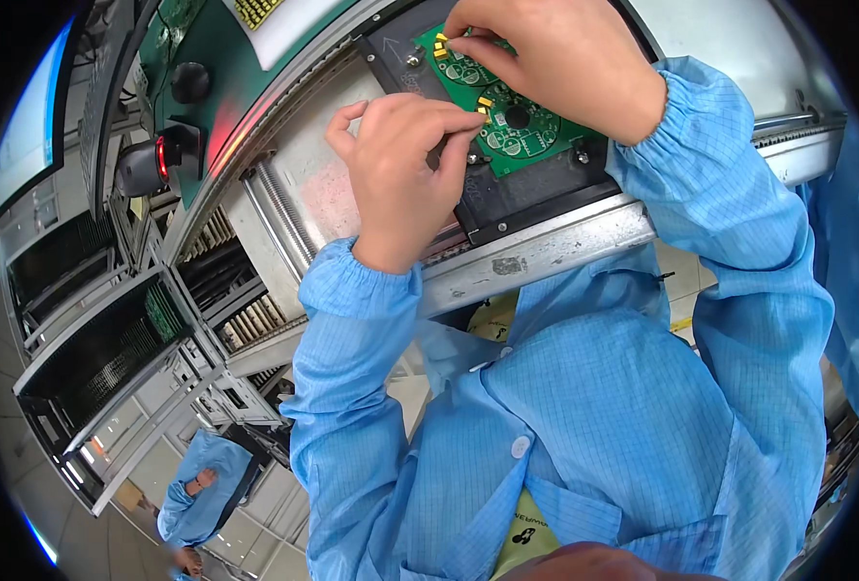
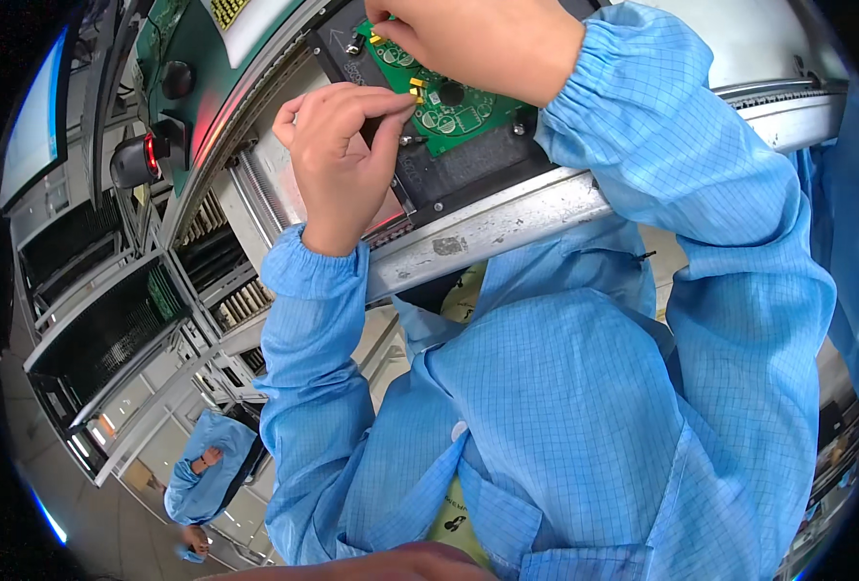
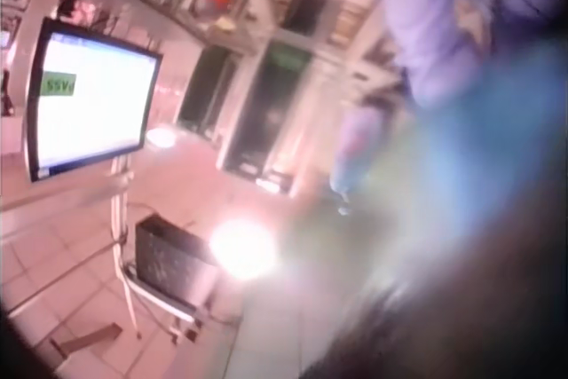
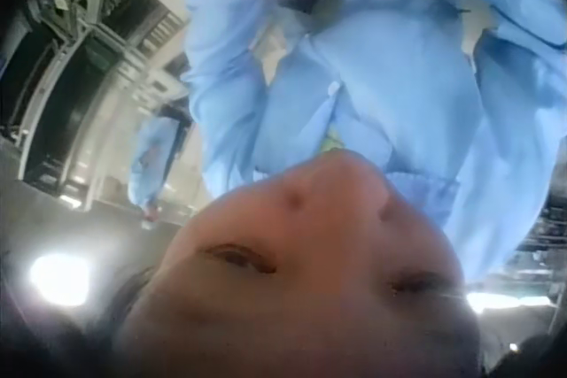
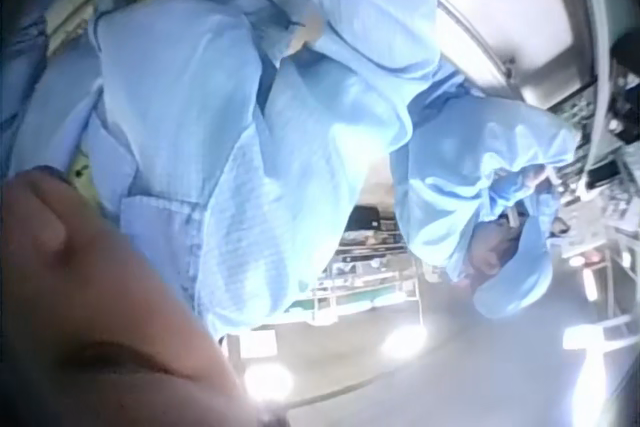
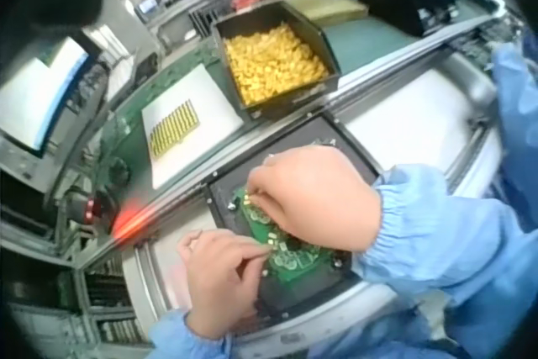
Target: Assembling components onto printed circuit boards at a manual assembly station.
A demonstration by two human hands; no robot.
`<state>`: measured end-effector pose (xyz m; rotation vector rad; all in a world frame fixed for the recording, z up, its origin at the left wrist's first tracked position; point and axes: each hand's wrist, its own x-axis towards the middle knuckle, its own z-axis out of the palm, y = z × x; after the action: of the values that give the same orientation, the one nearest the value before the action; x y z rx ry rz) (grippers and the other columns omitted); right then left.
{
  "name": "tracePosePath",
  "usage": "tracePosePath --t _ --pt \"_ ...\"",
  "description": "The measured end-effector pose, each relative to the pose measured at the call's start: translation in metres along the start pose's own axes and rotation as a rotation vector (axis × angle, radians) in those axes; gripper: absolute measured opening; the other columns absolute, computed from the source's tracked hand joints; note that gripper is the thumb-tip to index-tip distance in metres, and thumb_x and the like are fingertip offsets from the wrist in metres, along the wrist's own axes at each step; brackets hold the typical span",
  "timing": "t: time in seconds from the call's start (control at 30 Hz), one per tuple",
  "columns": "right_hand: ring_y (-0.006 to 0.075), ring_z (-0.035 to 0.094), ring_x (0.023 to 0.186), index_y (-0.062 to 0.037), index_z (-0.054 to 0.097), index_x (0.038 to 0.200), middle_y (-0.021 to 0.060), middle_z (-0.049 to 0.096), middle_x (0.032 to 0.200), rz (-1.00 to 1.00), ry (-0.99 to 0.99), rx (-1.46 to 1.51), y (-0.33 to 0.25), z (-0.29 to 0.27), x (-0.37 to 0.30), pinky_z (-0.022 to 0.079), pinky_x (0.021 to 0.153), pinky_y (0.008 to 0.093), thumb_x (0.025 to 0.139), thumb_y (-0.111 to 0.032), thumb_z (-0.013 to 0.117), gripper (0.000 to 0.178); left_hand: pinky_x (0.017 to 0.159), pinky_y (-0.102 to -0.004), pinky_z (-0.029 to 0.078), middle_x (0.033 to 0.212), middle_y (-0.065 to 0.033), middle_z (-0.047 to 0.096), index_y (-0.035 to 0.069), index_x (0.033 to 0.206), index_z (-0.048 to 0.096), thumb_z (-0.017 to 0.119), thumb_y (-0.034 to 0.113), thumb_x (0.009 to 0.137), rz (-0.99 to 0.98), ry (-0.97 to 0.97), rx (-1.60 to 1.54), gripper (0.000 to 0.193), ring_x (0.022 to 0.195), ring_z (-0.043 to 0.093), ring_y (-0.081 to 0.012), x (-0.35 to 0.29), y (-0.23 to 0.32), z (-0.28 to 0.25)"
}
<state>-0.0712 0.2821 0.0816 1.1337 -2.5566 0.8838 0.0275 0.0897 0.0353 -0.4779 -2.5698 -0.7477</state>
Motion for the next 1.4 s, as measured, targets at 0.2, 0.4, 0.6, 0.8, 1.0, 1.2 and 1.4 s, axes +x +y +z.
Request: tracePosePath --t 0.2,0.4,0.6,0.8,1.0,1.2,1.4 --pt "0.0360 0.068 0.080 -0.0070 0.070 0.085 0.0134 0.069 0.080 0.003 0.009 -0.008 0.001 0.001 -0.001 0.054 0.072 0.0462 0.090 -0.021 0.069 0.014 0.103 -0.0492 0.029 0.088 0.0086 0.073 0.022 0.086 0.077 0.080 0.005 0.075 0.060 0.004 0.111 0.021 0.094 0.066 -0.0163 0.002 0.005 -0.002" --pt "0.0361 0.068 0.078 -0.0075 0.070 0.086 0.0132 0.069 0.080 -0.030 0.027 -0.014 0.007 0.001 -0.003 0.054 0.071 0.0462 0.089 -0.021 0.069 0.014 0.103 -0.0508 0.029 0.089 0.0091 0.071 0.022 0.086 0.077 0.079 0.004 0.076 0.088 -0.021 0.157 0.021 0.094 0.065 -0.0161 0.008 0.011 -0.002" --pt "0.0303 0.067 0.078 -0.0107 0.066 0.093 0.0084 0.064 0.089 -0.216 0.274 0.142 -0.016 0.022 -0.016 0.052 0.064 0.0414 0.084 -0.023 0.077 0.019 0.104 -0.0450 0.033 0.095 0.0020 0.069 0.018 0.096 0.077 0.076 0.003 0.080 -0.058 -0.004 0.004 0.022 0.096 0.065 -0.0181 0.011 -0.001 -0.012" --pt "0.0352 0.064 0.106 -0.0054 0.068 0.115 0.0152 0.067 0.103 -0.635 -0.457 0.454 -0.051 0.039 -0.051 0.053 0.091 0.0463 0.085 -0.037 0.076 0.044 0.081 -0.0349 0.051 0.094 -0.0079 0.065 0.009 0.103 0.074 0.068 -0.007 0.083 -0.321 0.306 -0.211 0.026 0.088 0.064 -0.0225 0.005 -0.046 -0.022" --pt "0.0356 0.064 0.068 -0.0097 0.074 0.091 0.0140 0.065 0.071 -0.287 -0.299 0.161 -0.055 0.052 -0.056 0.050 0.062 0.0475 0.085 -0.018 0.078 0.010 0.096 -0.0439 0.037 0.101 -0.0010 0.063 0.020 0.100 0.073 0.073 0.009 0.084 -0.430 0.332 -0.077 0.020 0.096 0.064 -0.0189 -0.034 -0.068 -0.032" --pt "0.0364 0.067 0.064 -0.0086 0.074 0.096 0.0153 0.070 0.073 -0.099 -0.152 -0.127 -0.011 0.044 -0.073 0.051 0.057 0.0455 0.100 -0.020 0.068 0.014 0.102 -0.0473 0.033 0.102 0.0029 0.066 0.021 0.102 0.074 0.074 0.012 0.086 -0.396 0.447 0.340 0.018 0.102 0.063 -0.0182 -0.141 -0.038 -0.097" --pt "0.0342 0.071 0.072 -0.0132 0.074 0.104 0.0118 0.075 0.084 0.180 -0.160 -0.517 0.038 0.010 -0.087 0.052 0.058 0.0467 0.105 -0.034 0.061 0.024 0.103 -0.0481 0.034 0.104 0.0000 0.068 0.019 0.101 0.076 0.076 0.014 0.084 -0.697 0.575 0.759 0.018 0.103 0.063 -0.0219 -0.319 -0.019 -0.179"
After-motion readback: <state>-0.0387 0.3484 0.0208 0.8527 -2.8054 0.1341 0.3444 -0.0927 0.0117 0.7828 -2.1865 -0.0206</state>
